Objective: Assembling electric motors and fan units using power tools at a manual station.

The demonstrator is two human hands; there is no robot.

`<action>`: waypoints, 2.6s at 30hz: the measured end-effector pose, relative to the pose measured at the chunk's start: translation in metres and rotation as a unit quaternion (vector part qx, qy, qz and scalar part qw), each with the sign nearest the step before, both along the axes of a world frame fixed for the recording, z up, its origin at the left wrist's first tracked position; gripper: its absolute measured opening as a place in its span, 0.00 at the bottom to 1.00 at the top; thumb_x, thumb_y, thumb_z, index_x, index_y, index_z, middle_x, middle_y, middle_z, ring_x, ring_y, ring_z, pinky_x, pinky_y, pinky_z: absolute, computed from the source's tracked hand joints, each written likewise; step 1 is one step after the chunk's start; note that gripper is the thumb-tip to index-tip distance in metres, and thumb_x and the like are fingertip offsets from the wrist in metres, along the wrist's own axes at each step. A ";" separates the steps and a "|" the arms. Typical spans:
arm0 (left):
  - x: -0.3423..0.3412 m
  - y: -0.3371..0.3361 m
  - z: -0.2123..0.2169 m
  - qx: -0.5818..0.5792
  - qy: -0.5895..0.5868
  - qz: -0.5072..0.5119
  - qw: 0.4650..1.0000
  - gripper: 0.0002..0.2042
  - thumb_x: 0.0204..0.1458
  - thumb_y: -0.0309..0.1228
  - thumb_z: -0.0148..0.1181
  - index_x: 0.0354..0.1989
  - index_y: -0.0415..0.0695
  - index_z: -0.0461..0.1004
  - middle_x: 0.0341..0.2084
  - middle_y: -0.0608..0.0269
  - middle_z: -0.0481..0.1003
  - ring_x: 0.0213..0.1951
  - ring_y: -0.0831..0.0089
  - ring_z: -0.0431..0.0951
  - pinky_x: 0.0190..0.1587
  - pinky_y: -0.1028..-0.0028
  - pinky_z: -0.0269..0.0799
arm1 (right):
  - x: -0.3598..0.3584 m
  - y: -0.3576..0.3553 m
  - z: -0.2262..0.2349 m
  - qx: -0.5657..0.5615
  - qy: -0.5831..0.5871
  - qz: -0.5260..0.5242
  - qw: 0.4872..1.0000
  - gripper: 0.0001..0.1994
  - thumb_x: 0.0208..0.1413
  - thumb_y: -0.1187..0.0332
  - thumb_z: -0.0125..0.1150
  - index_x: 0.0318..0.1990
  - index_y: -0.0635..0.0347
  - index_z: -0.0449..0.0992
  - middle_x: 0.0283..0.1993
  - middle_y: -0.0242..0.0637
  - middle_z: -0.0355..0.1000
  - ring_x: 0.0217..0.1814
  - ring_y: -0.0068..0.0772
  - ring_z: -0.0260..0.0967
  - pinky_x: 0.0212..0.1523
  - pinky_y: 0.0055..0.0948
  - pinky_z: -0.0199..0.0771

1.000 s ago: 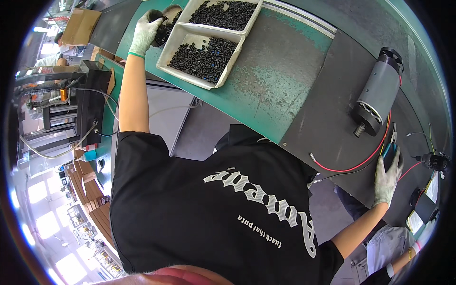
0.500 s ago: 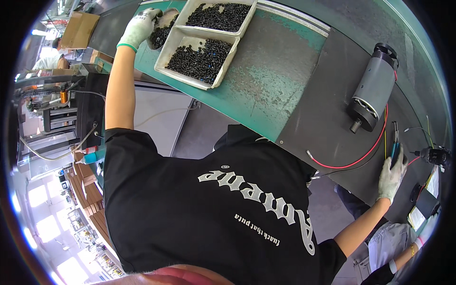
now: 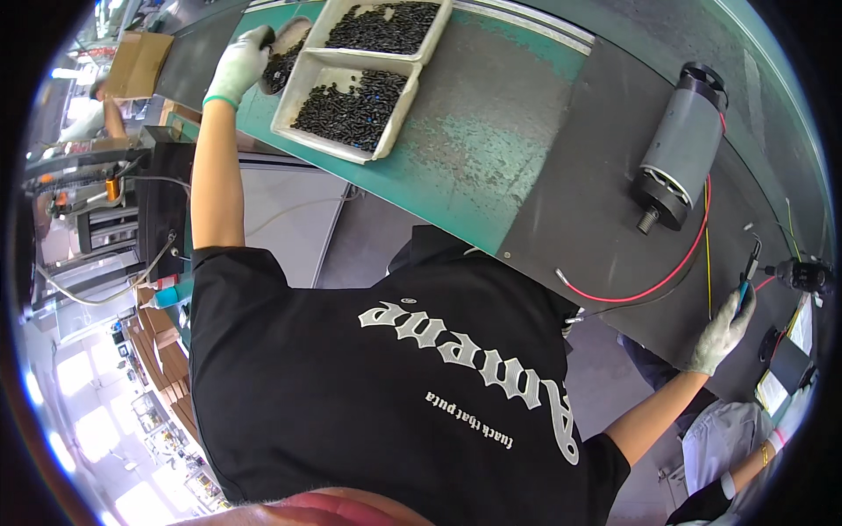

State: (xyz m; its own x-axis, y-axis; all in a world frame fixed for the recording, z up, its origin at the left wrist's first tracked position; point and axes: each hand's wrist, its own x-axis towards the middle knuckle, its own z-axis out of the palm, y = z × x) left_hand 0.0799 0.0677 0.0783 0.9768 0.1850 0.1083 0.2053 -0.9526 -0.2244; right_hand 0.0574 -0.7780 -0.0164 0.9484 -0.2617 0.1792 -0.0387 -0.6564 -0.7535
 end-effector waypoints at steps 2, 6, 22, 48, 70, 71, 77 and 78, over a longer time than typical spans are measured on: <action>0.002 -0.035 0.006 -0.202 -0.113 -0.025 0.973 0.11 0.56 0.31 0.51 0.46 0.45 0.75 0.43 0.50 0.79 0.45 0.50 0.78 0.47 0.58 0.72 | -0.009 0.005 0.016 -0.005 0.013 -0.032 0.999 0.21 0.66 0.64 0.54 0.62 0.66 0.67 0.60 0.38 0.68 0.62 0.26 0.61 0.64 0.27 0.58; -0.007 -0.199 0.010 -0.774 -0.151 -0.080 0.610 0.12 0.55 0.32 0.59 0.41 0.35 0.74 0.34 0.59 0.77 0.33 0.76 0.77 0.37 0.72 0.73 | -0.015 0.120 0.079 0.037 -0.024 0.081 0.996 0.25 0.56 0.69 0.62 0.62 0.64 0.68 0.60 0.36 0.68 0.61 0.28 0.62 0.62 0.27 0.59; 0.001 -0.437 0.015 -0.896 -0.021 -0.353 0.268 0.10 0.54 0.21 0.61 0.44 0.36 0.71 0.29 0.64 0.74 0.26 0.81 0.70 0.29 0.82 0.66 | -0.020 0.192 0.171 -0.256 -0.227 0.268 0.901 0.26 0.42 0.76 0.66 0.55 0.62 0.78 0.51 0.45 0.72 0.52 0.40 0.70 0.56 0.37 0.70; 0.053 -0.453 0.020 -0.722 -0.003 -0.237 0.651 0.17 0.54 0.33 0.61 0.46 0.32 0.72 0.35 0.54 0.76 0.32 0.72 0.78 0.36 0.73 0.74 | 0.040 0.165 0.127 -0.291 -0.137 0.171 0.931 0.24 0.46 0.69 0.63 0.54 0.60 0.75 0.44 0.45 0.74 0.45 0.39 0.75 0.51 0.32 0.73; 0.046 -0.474 0.038 -0.485 -0.415 -0.598 0.484 0.48 0.33 0.40 0.80 0.62 0.33 0.58 0.47 0.47 0.73 0.48 0.59 0.78 0.52 0.66 0.74 | -0.014 0.153 0.249 -0.284 -0.135 0.223 0.923 0.22 0.42 0.76 0.55 0.50 0.65 0.76 0.44 0.45 0.74 0.43 0.40 0.72 0.48 0.30 0.71; 0.041 -0.475 0.038 -0.492 -0.409 -0.600 0.479 0.48 0.33 0.40 0.80 0.62 0.33 0.58 0.47 0.47 0.73 0.48 0.59 0.78 0.52 0.66 0.74 | -0.005 0.147 0.259 -0.345 -0.104 0.251 0.898 0.21 0.48 0.70 0.59 0.53 0.60 0.76 0.48 0.47 0.73 0.47 0.48 0.72 0.52 0.35 0.71; 0.014 -0.458 0.068 -0.530 -0.194 -0.539 0.625 0.39 0.33 0.38 0.80 0.55 0.37 0.68 0.48 0.45 0.71 0.48 0.54 0.76 0.51 0.60 0.73 | -0.029 0.161 0.290 -0.445 -0.028 0.243 0.862 0.25 0.43 0.76 0.54 0.54 0.66 0.74 0.52 0.49 0.73 0.56 0.47 0.70 0.59 0.34 0.66; 0.012 -0.458 0.069 -0.514 -0.203 -0.554 0.623 0.37 0.33 0.38 0.80 0.53 0.38 0.69 0.48 0.45 0.71 0.47 0.52 0.76 0.51 0.59 0.73 | -0.031 0.164 0.292 -0.461 -0.016 0.245 0.853 0.26 0.42 0.77 0.53 0.55 0.67 0.74 0.53 0.50 0.73 0.58 0.47 0.70 0.60 0.34 0.65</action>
